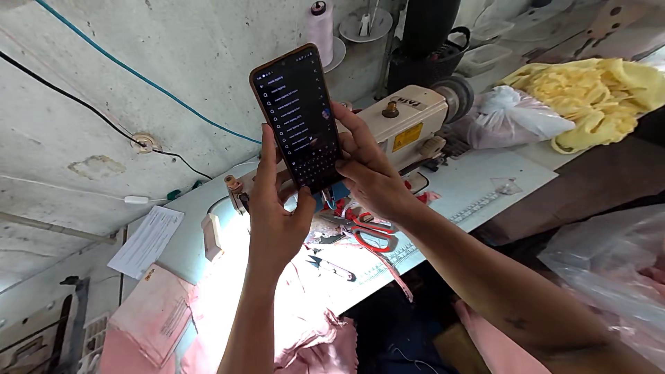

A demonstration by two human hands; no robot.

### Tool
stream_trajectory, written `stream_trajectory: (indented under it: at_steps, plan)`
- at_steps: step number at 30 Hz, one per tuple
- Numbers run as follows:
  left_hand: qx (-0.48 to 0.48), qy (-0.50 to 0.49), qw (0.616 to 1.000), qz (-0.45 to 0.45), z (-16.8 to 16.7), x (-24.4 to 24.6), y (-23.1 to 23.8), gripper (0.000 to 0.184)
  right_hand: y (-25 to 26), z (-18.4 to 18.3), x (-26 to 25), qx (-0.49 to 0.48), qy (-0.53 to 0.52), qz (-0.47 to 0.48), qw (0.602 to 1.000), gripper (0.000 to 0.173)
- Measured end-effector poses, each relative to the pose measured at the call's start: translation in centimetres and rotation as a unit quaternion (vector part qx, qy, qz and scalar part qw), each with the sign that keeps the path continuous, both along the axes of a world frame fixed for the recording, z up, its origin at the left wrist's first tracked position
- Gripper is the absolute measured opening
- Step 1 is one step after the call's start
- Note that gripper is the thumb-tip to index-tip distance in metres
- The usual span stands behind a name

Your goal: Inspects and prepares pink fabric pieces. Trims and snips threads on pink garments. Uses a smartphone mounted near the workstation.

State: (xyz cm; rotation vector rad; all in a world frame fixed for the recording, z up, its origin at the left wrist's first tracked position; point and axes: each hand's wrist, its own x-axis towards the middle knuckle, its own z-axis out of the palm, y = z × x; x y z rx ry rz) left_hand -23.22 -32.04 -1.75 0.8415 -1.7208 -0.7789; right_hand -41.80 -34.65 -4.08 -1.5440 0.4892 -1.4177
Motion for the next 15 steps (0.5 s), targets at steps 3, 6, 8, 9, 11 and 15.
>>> stream_trajectory:
  at_steps: [3,6,8,9,11,15]
  plan:
    - [0.001,0.005,1.000,-0.003,0.02,-0.03,0.01,0.098,0.27,0.08,0.02,0.001,0.002,0.000,1.000,0.075]
    - [0.001,0.003,1.000,-0.002,0.04,-0.02,-0.01,0.097,0.25,0.08,0.04,-0.003,-0.001,-0.001,1.000,0.075]
    - [0.001,0.004,1.000,-0.002,0.03,-0.01,-0.01,0.097,0.23,0.10,0.03,-0.003,-0.001,-0.001,1.000,0.074]
    - [0.000,0.004,1.000,-0.001,0.03,-0.01,0.00,0.097,0.18,0.10,0.04,-0.002,-0.001,0.000,1.000,0.074]
    - [0.001,0.003,1.000,-0.001,0.05,-0.02,0.00,0.097,-0.03,-0.01,0.03,-0.001,-0.004,0.002,1.000,0.073]
    - [0.003,0.002,1.000,0.000,0.04,-0.01,0.04,0.096,0.09,0.03,-0.01,0.002,-0.002,0.000,1.000,0.074]
